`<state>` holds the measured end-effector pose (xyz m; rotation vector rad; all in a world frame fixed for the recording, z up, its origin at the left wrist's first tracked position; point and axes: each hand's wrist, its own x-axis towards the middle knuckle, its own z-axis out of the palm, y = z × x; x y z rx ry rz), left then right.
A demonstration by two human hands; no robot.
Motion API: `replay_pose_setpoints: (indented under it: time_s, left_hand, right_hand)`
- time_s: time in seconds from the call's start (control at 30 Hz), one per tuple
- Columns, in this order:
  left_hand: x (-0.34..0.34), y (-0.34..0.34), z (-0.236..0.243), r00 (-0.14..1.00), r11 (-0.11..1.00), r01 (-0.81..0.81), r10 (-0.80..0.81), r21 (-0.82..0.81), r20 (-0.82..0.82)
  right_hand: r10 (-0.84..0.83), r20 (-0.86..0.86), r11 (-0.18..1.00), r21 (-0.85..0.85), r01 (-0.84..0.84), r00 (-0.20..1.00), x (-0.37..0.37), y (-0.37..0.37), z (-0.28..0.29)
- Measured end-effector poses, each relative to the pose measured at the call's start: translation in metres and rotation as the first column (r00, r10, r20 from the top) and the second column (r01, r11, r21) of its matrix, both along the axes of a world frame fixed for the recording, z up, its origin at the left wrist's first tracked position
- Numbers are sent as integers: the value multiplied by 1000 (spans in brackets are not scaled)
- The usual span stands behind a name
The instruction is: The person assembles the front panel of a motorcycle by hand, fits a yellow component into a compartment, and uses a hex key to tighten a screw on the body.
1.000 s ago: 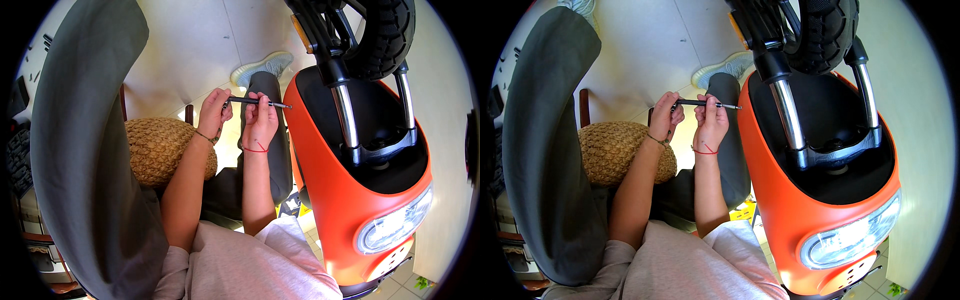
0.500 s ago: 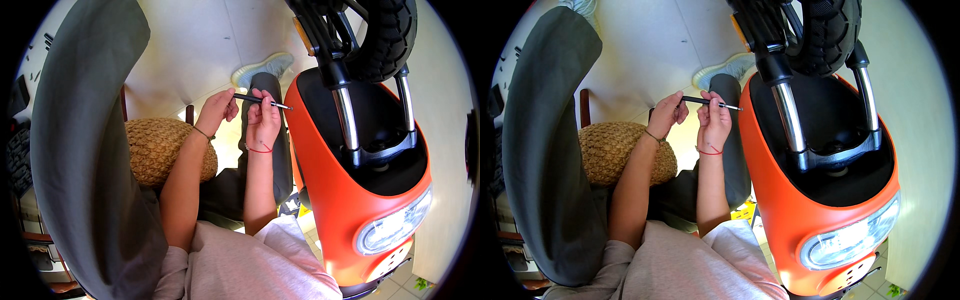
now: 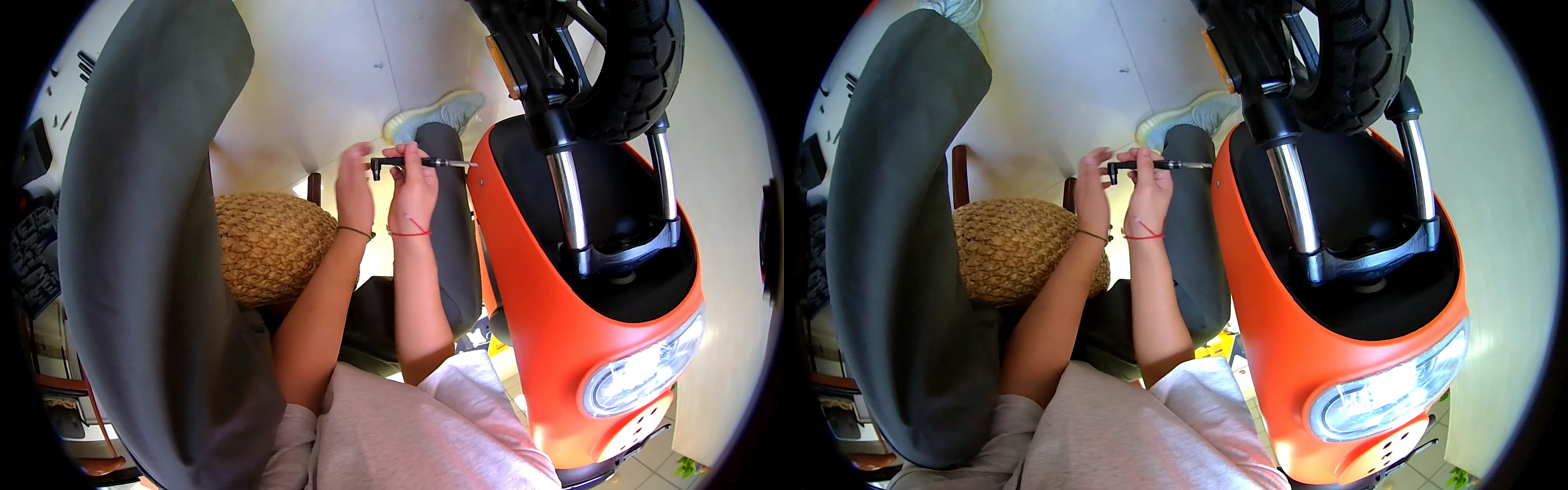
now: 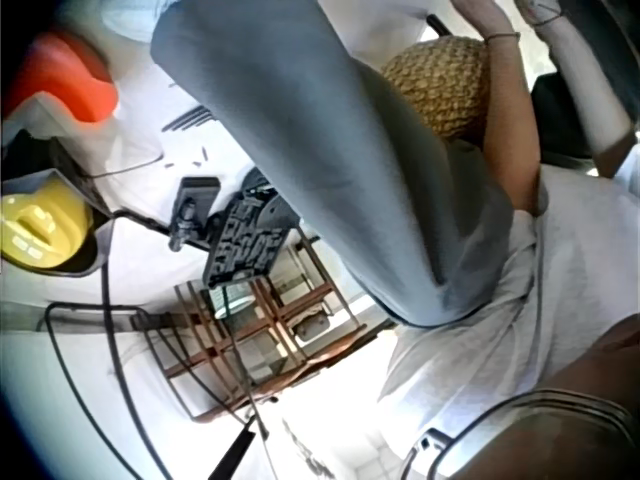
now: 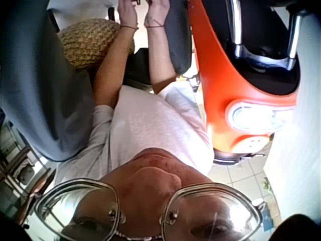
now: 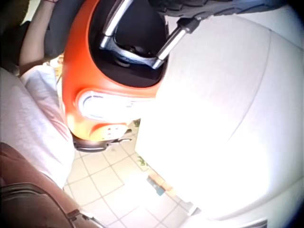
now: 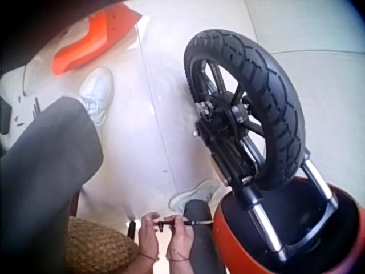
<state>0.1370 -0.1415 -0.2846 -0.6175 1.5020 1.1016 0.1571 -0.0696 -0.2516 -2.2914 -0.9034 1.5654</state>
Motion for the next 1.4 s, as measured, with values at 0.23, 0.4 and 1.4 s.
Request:
replay_pose_setpoints:
  time_s: [0.23,0.4,1.4]
  left_hand:
    - [25,-27,-20,961,930,-202,248,-307,120]
    - [14,7,1,968,977,-148,174,-151,181]
    - [40,33,87,750,457,-523,-154,719,644]
  right_hand:
    - [216,49,976,-31,-215,975,22,-14,-109]
    - [127,230,992,-45,-120,965,12,31,-176]
    - [501,209,638,567,-521,840,-64,7,204]
